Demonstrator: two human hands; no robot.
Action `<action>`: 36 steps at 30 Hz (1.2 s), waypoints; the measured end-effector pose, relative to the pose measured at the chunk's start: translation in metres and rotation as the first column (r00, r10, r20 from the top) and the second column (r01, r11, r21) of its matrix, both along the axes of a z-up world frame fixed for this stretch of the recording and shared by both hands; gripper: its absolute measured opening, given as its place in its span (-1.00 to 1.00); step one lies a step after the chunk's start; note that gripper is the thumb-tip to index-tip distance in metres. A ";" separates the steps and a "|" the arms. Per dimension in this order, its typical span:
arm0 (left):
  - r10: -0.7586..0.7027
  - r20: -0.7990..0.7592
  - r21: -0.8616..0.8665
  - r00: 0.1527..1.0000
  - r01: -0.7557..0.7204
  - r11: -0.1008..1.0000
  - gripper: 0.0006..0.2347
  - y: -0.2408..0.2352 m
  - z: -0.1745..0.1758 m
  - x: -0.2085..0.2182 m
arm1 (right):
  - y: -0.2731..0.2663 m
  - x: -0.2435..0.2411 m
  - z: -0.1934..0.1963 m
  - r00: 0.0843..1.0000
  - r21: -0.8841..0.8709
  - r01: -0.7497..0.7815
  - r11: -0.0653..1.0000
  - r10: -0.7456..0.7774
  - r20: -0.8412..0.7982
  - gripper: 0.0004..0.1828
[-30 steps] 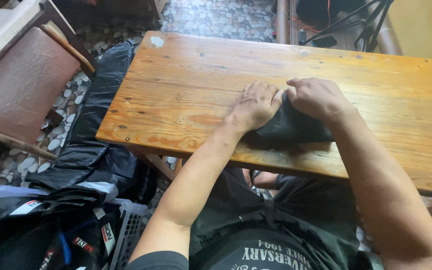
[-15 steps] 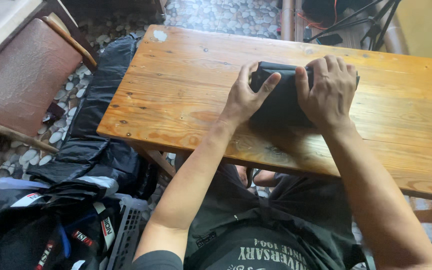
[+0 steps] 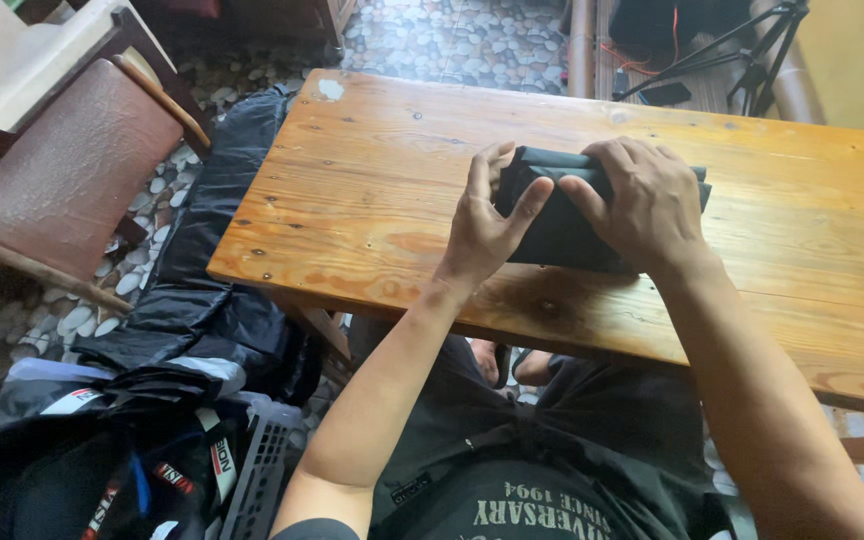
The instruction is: The person folds a large black fabric item on a wooden table, smoothing it with a feather duster. They then place the folded item into a black drawstring bag and pull the blue drawstring to close it.
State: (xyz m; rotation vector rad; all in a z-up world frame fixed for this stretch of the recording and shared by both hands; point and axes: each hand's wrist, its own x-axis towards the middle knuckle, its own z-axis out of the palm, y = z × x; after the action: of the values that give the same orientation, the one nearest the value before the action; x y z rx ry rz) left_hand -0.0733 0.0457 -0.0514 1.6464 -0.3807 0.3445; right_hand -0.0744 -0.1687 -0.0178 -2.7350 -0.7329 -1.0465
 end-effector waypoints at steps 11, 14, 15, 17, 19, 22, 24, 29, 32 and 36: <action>0.081 -0.040 -0.009 0.996 -0.082 0.997 -0.49 -0.006 -0.017 -0.010 | 0.030 -0.013 0.019 0.979 -0.050 0.054 0.997 -0.063 -0.193 -0.56; 0.120 -0.075 -0.021 0.990 -0.122 0.992 -0.51 -0.005 -0.014 -0.010 | 0.036 -0.008 0.015 0.961 -0.028 0.118 0.993 -0.121 -0.250 -0.48; 0.128 -0.080 -0.028 0.989 -0.131 0.991 -0.53 -0.004 -0.014 -0.010 | 0.036 -0.004 0.011 0.965 -0.020 0.124 0.992 -0.125 -0.230 -0.46; 0.137 -0.084 -0.035 0.987 -0.140 0.990 -0.55 -0.004 -0.014 -0.010 | 0.035 0.001 0.002 0.969 -0.012 0.128 0.992 -0.128 -0.210 -0.43; 0.161 -0.073 -0.049 0.984 -0.165 0.985 -0.62 -0.006 -0.014 -0.012 | 0.032 0.005 -0.008 0.991 -0.013 0.109 0.994 -0.110 -0.074 -0.45; 0.167 -0.058 -0.058 0.984 -0.170 0.984 -0.66 -0.011 -0.018 -0.010 | 0.028 0.012 -0.017 0.996 -0.008 0.093 0.996 -0.093 -0.014 -0.47; 0.155 -0.085 -0.054 0.984 -0.160 0.986 -0.64 -0.008 -0.014 -0.013 | 0.026 0.011 -0.016 0.996 -0.008 0.086 0.996 -0.086 -0.010 -0.49; -0.012 -0.178 -0.086 0.984 -0.003 0.996 -0.53 0.004 0.005 -0.019 | 0.028 0.007 -0.011 0.998 0.017 0.054 0.998 -0.054 -0.030 -0.56; -0.035 -0.217 -0.083 0.976 0.017 0.996 -0.61 0.006 0.001 -0.013 | 0.032 0.006 -0.007 0.997 0.016 0.055 0.998 -0.054 -0.052 -0.53; -0.005 -0.259 -0.056 0.966 -0.010 0.998 -0.63 0.005 -0.001 -0.005 | 0.038 0.003 0.003 0.990 0.056 0.055 0.997 -0.047 -0.136 -0.44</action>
State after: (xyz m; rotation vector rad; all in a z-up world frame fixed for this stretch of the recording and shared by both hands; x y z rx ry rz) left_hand -0.0781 0.0506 -0.0523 1.6118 -0.1701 0.1377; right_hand -0.0713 -0.1302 -0.0151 -2.7539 -0.6039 -0.8680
